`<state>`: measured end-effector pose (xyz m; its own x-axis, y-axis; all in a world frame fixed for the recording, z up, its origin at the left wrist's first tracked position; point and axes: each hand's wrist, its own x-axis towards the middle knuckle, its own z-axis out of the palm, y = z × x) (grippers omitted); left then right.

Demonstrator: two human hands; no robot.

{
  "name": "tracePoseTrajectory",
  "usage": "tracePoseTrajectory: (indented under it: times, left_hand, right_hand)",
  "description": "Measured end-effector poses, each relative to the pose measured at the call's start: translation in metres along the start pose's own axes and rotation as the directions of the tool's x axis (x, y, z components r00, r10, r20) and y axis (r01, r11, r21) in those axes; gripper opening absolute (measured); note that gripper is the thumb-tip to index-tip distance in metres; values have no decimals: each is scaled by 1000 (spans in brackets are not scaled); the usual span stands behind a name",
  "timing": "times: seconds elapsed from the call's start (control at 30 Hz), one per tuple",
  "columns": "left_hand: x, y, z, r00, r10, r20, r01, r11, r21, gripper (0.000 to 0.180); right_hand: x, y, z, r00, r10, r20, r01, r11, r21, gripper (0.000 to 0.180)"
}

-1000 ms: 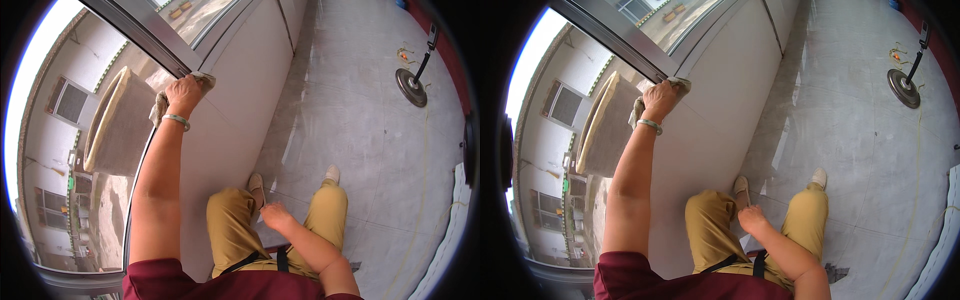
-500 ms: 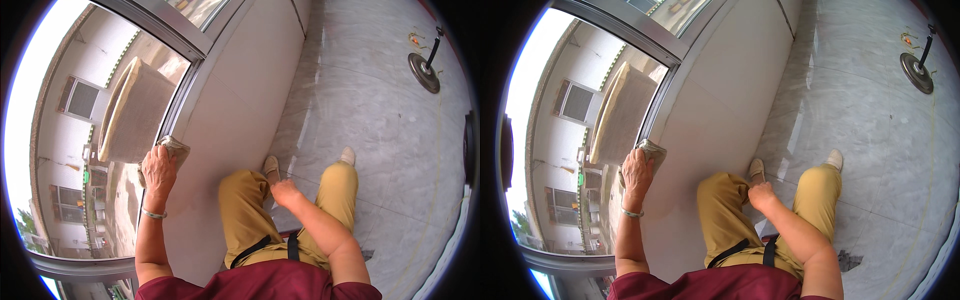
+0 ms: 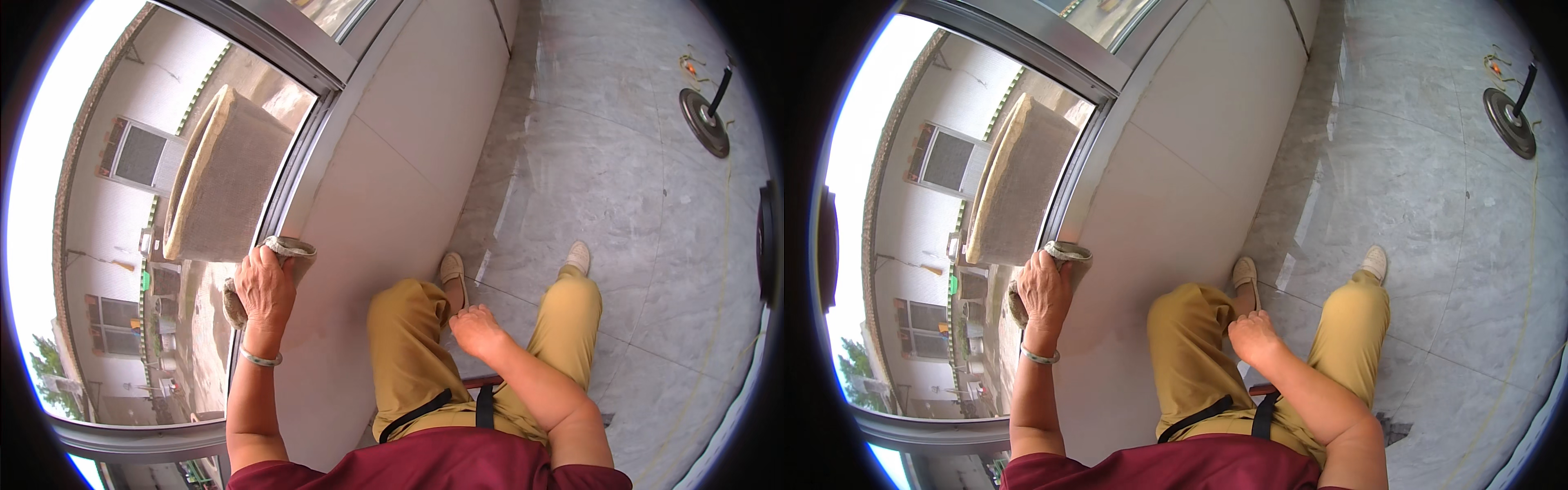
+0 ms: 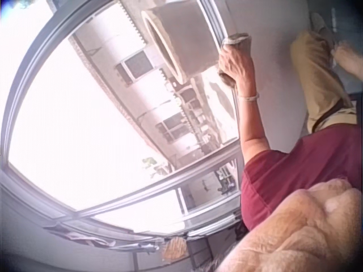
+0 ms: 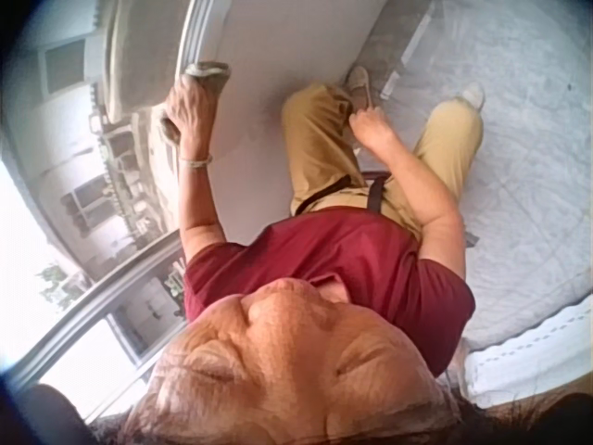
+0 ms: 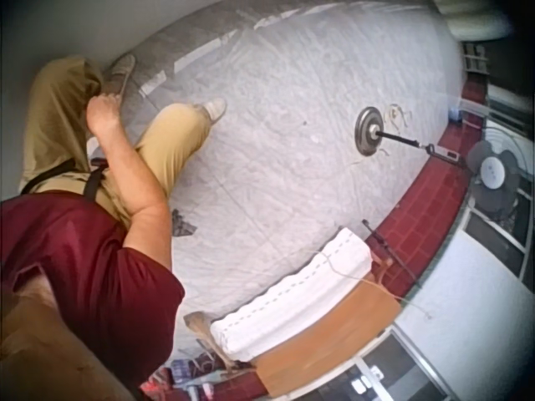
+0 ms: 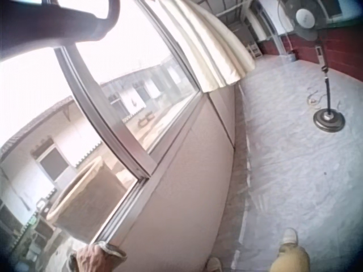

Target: The person wipes the lower frame and glass of a large window using a cloth. They move along the window track, cleaning the metal frame and the screen area while kneeling on the floor.

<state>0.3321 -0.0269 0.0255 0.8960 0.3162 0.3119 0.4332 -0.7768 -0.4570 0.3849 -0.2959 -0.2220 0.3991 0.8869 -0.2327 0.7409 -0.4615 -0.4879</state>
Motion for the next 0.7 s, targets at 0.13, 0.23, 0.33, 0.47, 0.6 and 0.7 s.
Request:
tracePoseTrajectory:
  times: [0.13, 0.23, 0.33, 0.47, 0.6, 0.7]
  left_hand:
    - [41, 22, 5, 998, 43, -46, -44, 999, -14, 31]
    - [68, 30, 11, 996, 65, -69, -66, 998, -10, 33]
    - [100, 45, 17, 995, 75, -68, -76, 997, -3, 34]
    - [144, 67, 23, 998, 49, -45, -50, 999, -8, 35]
    - [190, 87, 29, 997, 63, -53, -64, 998, -7, 37]
    - [219, 102, 30, 999, 39, 1, -39, 999, -4, 39]
  right_hand:
    - [-1, -2, -4, 998, -33, -48, 32, 999, -18, 15]
    - [-6, -3, -1, 994, -63, -91, 64, 998, 8, 14]
    - [-9, -3, 1, 992, -63, -107, 65, 998, 15, 14]
    - [-12, -2, -7, 996, -56, -65, 58, 998, 38, 15]
    - [-15, -1, -11, 997, -45, -56, 48, 997, 57, 16]
    - [-15, 2, -11, 998, -42, -49, 46, 996, 83, 17]
